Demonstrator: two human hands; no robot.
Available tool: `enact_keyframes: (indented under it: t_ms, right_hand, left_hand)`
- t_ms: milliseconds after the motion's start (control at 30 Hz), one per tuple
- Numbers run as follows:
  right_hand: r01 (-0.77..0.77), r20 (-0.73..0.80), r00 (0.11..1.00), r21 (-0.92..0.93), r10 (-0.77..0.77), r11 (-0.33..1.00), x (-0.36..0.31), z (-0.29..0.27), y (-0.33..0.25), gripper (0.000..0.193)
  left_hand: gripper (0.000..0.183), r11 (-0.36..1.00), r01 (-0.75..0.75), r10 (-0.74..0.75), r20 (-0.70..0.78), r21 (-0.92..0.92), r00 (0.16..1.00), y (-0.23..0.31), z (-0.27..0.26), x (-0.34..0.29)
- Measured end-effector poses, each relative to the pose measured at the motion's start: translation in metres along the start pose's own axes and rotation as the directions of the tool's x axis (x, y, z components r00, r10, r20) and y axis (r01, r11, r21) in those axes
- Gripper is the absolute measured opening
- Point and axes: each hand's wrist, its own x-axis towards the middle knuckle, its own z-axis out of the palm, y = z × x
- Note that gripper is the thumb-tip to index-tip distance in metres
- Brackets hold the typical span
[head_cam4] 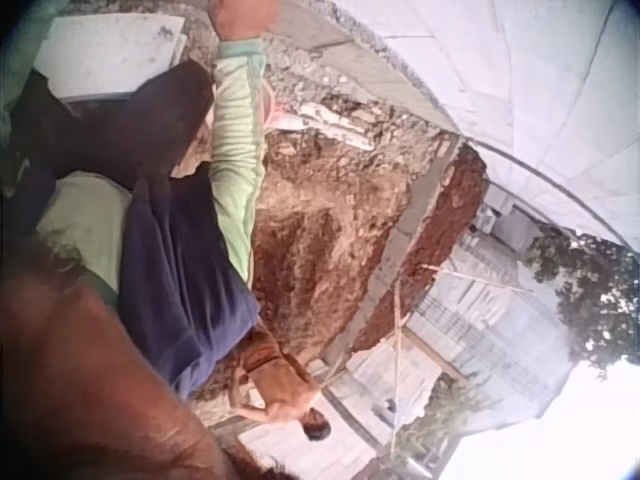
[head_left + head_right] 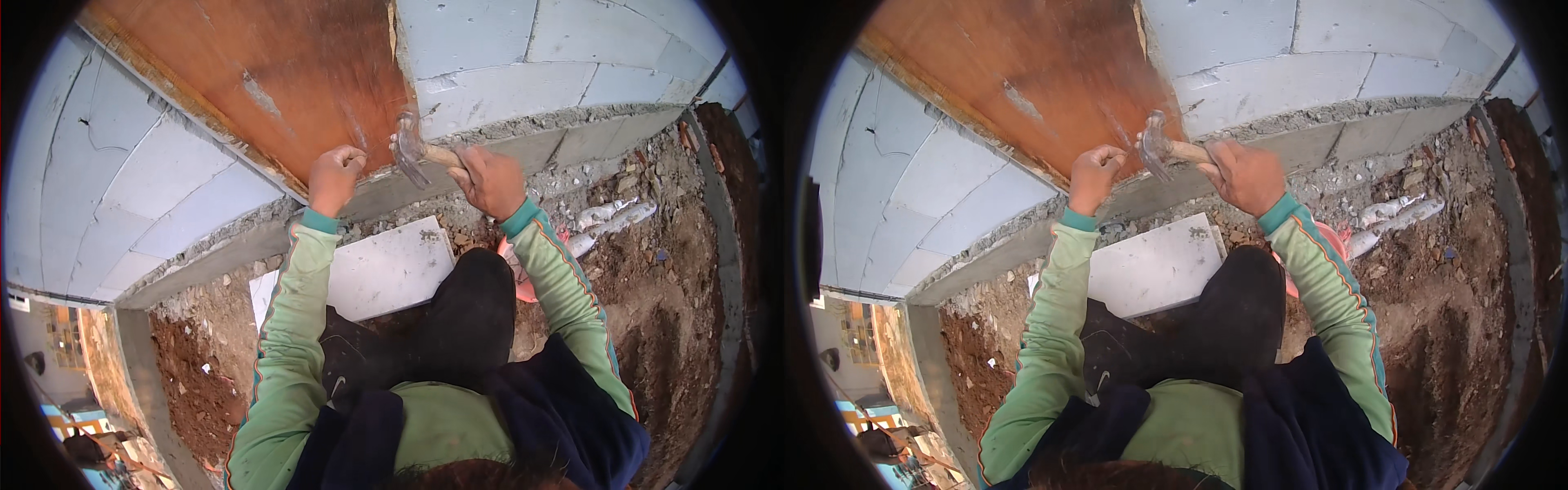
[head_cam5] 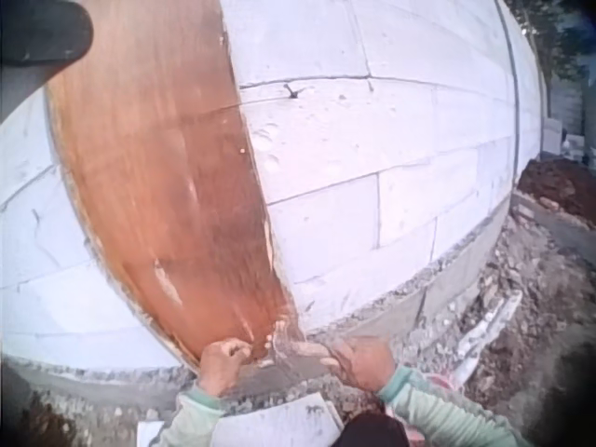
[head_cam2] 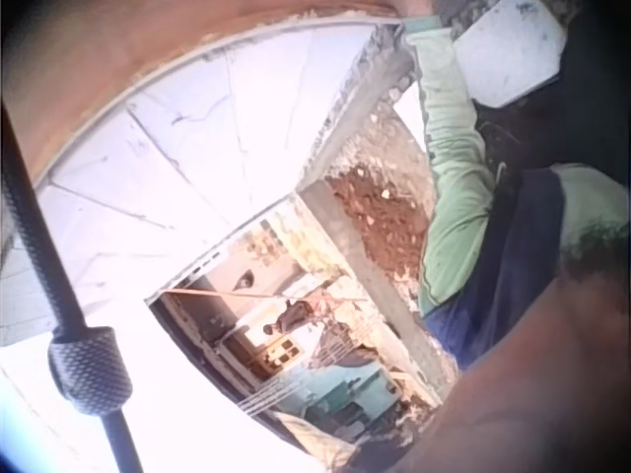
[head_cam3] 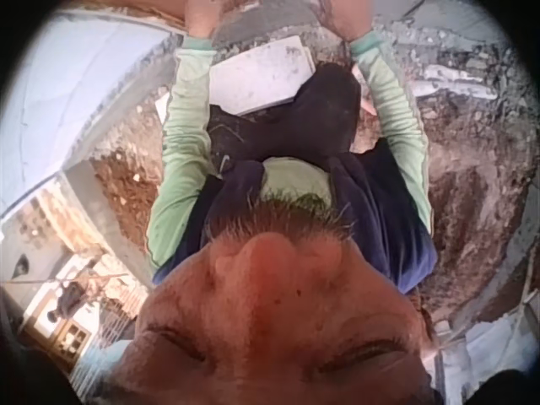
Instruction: The person nails wire into a wall, prepares a wire fastener by hand, moves a concrete block, and picks up buckets of cement at a construction site.
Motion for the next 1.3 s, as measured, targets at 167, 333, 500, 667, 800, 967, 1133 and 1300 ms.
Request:
enact_keyframes:
  t_ms: [167,333,500,667,800,967,1133,1300]
  right_hand:
    - [-0.055,0.039,0.998,0.066,0.052,0.996,0.000,0.024,0.025,0.028]
    - [-0.009,0.030,0.999,0.011,0.009,1.000,0.003,0.005,0.002,0.030]
    - [-0.207,0.180,0.963,0.019,0.201,0.978,0.008,0.026,0.045,0.030]
    - [0.029,-0.043,0.999,0.078,-0.026,0.997,0.011,0.004,0.008,0.032]
    - [0.148,0.049,0.987,0.104,-0.154,0.983,0.005,0.026,0.044,0.032]
    - [-0.153,0.105,0.983,0.031,0.149,0.988,-0.001,0.014,0.024,0.034]
    - [-0.205,0.210,0.953,-0.079,0.218,0.975,0.003,0.035,0.070,0.034]
    - [0.233,-0.051,0.972,0.075,-0.230,0.970,0.007,0.005,0.022,0.034]
  left_hand:
    - [0.019,0.936,-0.048,0.126,-0.206,0.348,0.970,-0.014,-0.047,-0.016]
    - [0.023,0.806,-0.082,0.351,-0.362,0.586,0.864,-0.029,-0.086,-0.034]
    - [0.033,0.925,0.074,0.146,-0.530,0.371,0.835,-0.044,-0.117,-0.037]
    - [0.045,0.953,0.029,0.110,-0.435,0.301,0.894,-0.071,-0.129,-0.037]
    - [0.050,0.900,-0.009,0.193,-0.381,0.436,0.904,-0.076,-0.136,-0.032]
    - [0.069,0.942,-0.020,0.171,-0.427,0.335,0.888,-0.060,-0.132,-0.027]
    - [0.072,0.950,-0.044,0.176,-0.411,0.310,0.894,-0.059,-0.135,-0.026]
    - [0.085,0.982,-0.033,0.103,-0.382,0.186,0.918,-0.073,-0.143,-0.028]
